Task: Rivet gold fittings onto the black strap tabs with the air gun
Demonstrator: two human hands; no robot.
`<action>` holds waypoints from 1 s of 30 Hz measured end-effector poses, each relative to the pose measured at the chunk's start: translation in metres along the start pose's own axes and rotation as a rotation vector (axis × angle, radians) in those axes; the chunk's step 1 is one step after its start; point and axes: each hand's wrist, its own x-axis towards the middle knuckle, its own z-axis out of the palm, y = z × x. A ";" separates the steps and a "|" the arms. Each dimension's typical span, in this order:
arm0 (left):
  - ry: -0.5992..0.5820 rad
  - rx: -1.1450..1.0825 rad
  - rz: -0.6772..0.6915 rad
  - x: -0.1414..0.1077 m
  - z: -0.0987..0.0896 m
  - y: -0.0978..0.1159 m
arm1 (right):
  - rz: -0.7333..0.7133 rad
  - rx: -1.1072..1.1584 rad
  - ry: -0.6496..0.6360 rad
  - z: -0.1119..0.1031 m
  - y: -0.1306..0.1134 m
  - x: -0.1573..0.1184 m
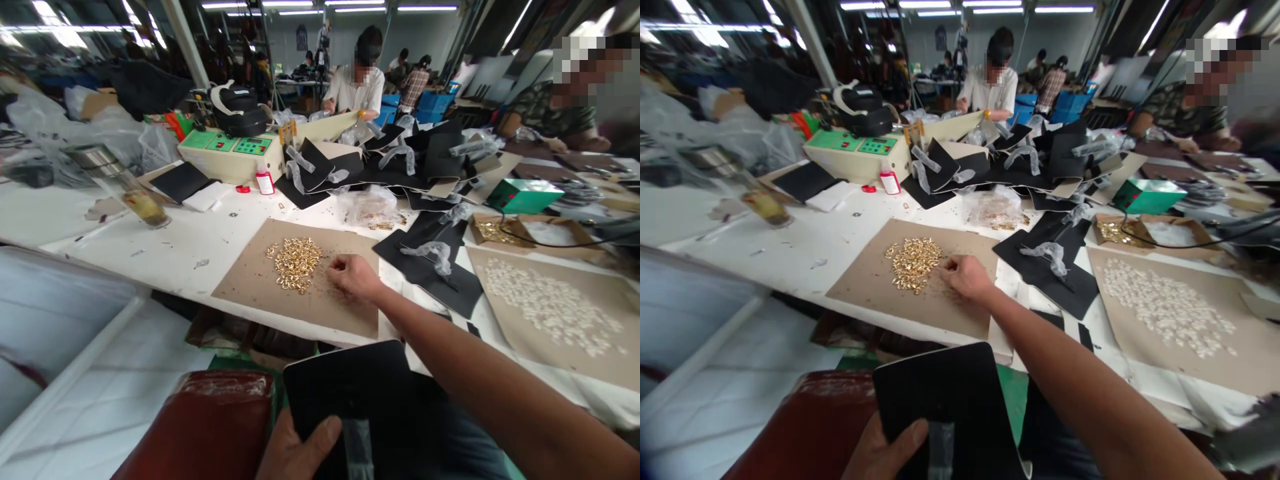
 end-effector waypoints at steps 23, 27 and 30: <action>0.065 -0.028 0.109 0.014 0.047 -0.002 | 0.017 -0.404 0.391 -0.095 0.111 -0.174; 0.040 -0.006 0.124 0.012 0.051 -0.003 | -0.069 -0.503 0.364 -0.095 0.112 -0.172; 0.015 0.004 0.114 0.012 0.050 -0.004 | -0.132 -0.539 0.318 -0.090 0.112 -0.178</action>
